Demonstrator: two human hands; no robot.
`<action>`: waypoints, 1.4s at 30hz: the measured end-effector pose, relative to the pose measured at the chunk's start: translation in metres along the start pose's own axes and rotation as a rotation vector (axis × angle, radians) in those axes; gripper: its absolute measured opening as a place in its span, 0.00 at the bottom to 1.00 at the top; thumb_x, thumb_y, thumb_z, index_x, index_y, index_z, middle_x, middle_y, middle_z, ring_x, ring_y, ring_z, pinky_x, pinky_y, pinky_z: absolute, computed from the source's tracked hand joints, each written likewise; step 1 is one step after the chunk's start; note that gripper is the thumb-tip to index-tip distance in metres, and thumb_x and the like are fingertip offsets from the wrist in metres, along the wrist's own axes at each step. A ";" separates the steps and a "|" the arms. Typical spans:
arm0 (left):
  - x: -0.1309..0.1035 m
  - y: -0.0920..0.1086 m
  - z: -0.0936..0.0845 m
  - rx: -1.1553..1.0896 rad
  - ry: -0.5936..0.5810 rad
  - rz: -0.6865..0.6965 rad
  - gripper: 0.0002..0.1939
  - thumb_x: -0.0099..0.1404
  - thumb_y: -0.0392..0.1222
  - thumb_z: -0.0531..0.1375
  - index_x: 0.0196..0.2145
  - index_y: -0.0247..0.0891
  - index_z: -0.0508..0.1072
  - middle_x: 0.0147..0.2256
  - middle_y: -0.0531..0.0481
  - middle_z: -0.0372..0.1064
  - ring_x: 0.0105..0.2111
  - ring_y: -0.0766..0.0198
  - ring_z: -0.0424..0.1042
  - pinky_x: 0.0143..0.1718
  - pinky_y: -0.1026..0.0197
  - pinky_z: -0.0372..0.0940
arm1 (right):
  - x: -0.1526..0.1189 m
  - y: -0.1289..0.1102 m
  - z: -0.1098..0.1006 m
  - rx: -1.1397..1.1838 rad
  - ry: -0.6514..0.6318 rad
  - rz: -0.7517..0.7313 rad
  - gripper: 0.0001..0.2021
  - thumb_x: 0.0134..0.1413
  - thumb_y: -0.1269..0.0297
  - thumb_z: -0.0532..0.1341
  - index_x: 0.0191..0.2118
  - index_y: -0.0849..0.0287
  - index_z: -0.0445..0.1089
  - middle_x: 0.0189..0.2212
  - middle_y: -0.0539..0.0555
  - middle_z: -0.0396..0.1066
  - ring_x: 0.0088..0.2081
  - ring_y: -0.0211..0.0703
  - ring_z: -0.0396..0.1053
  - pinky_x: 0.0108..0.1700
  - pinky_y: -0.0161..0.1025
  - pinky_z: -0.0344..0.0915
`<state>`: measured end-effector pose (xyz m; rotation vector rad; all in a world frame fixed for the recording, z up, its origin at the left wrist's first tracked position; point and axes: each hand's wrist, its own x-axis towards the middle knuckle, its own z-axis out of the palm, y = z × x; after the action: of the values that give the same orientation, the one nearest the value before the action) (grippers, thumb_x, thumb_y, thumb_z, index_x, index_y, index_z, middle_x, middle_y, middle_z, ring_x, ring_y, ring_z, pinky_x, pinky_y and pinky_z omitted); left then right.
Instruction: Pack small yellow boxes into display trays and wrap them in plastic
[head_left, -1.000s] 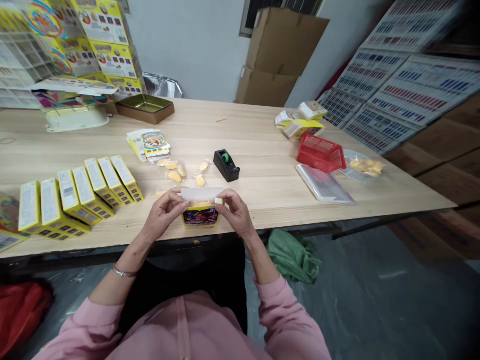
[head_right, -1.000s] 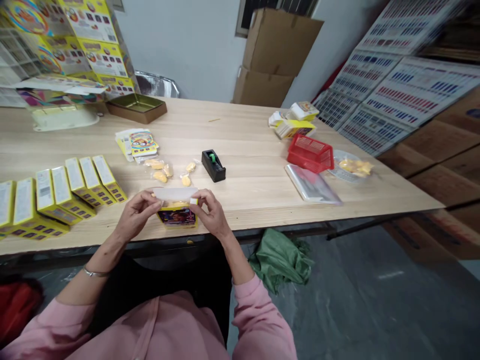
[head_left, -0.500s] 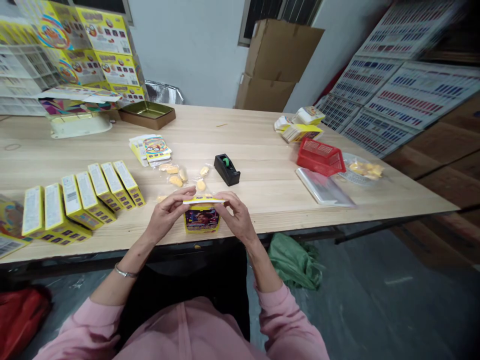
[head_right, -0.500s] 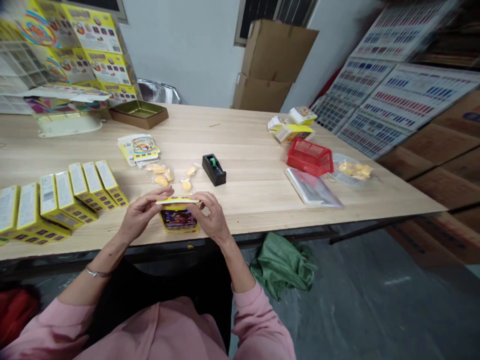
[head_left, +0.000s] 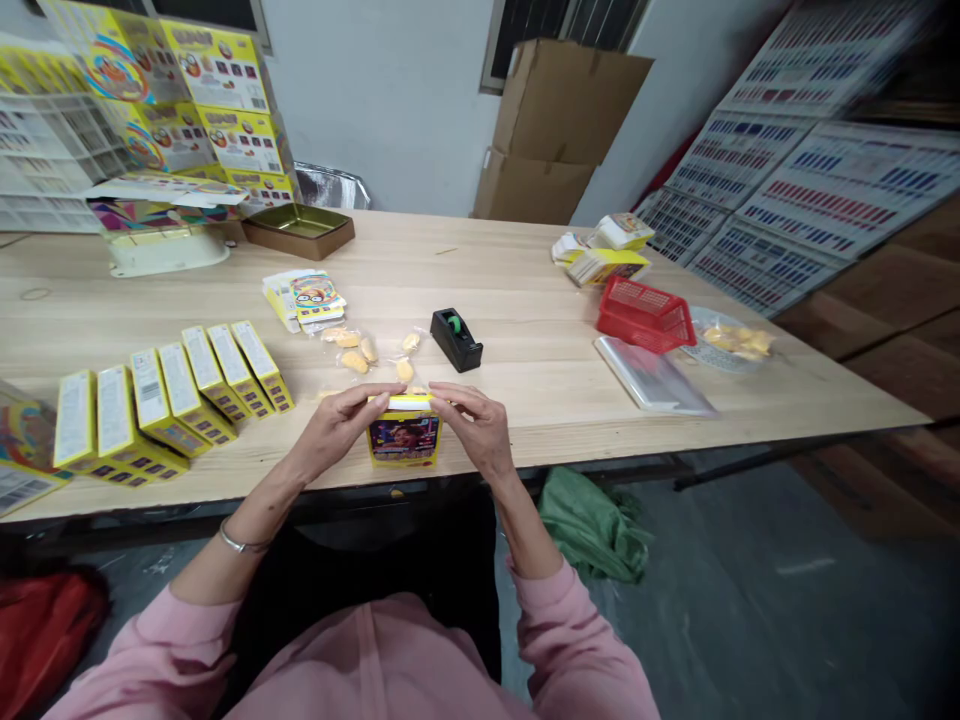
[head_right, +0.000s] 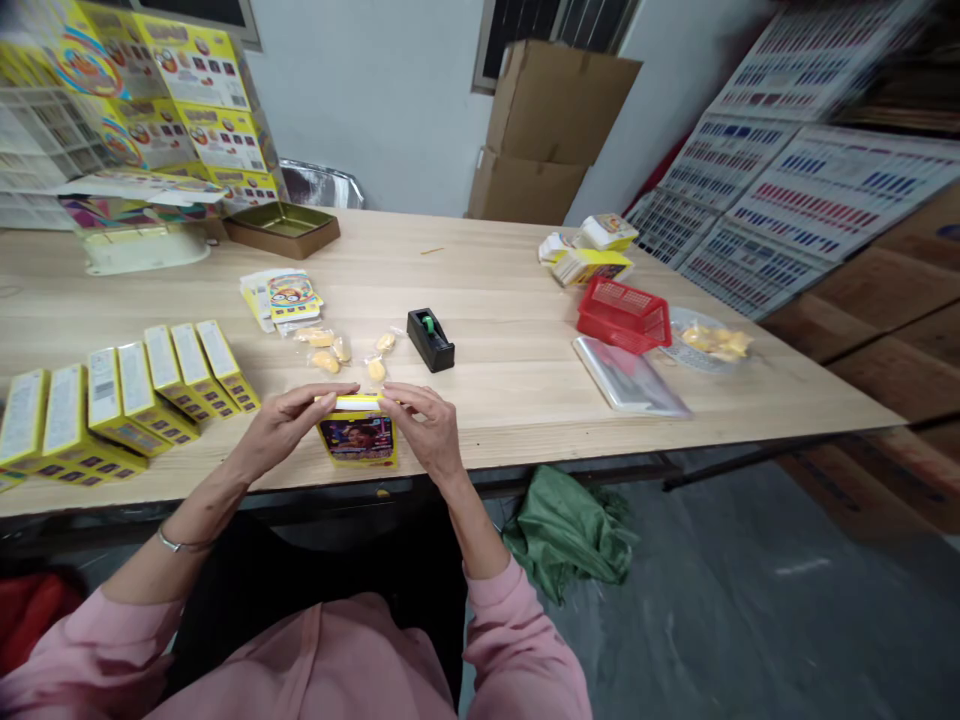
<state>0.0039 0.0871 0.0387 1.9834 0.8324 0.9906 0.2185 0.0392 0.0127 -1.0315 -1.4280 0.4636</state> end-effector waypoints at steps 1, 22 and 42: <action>0.001 0.000 -0.003 0.028 -0.020 0.007 0.22 0.69 0.55 0.57 0.50 0.38 0.78 0.50 0.44 0.77 0.46 0.56 0.77 0.47 0.60 0.71 | 0.001 0.000 0.000 -0.001 0.000 -0.003 0.06 0.58 0.61 0.66 0.39 0.53 0.80 0.42 0.55 0.80 0.46 0.47 0.76 0.38 0.39 0.74; 0.000 -0.035 -0.011 0.077 -0.132 0.420 0.23 0.65 0.57 0.62 0.54 0.46 0.76 0.56 0.41 0.71 0.56 0.50 0.70 0.58 0.45 0.64 | -0.003 0.007 -0.026 -0.198 -0.270 -0.381 0.15 0.61 0.66 0.64 0.53 0.50 0.75 0.55 0.55 0.73 0.54 0.48 0.73 0.55 0.46 0.72; -0.001 -0.032 0.024 0.106 0.242 0.445 0.03 0.65 0.42 0.65 0.35 0.42 0.76 0.42 0.45 0.80 0.40 0.57 0.80 0.41 0.56 0.75 | 0.081 0.084 -0.054 -0.189 0.158 0.365 0.16 0.54 0.55 0.62 0.44 0.60 0.75 0.47 0.59 0.74 0.43 0.44 0.70 0.49 0.43 0.67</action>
<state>0.0171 0.0939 0.0014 2.2222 0.5860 1.4904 0.3073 0.1315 0.0021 -1.4606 -1.1605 0.5033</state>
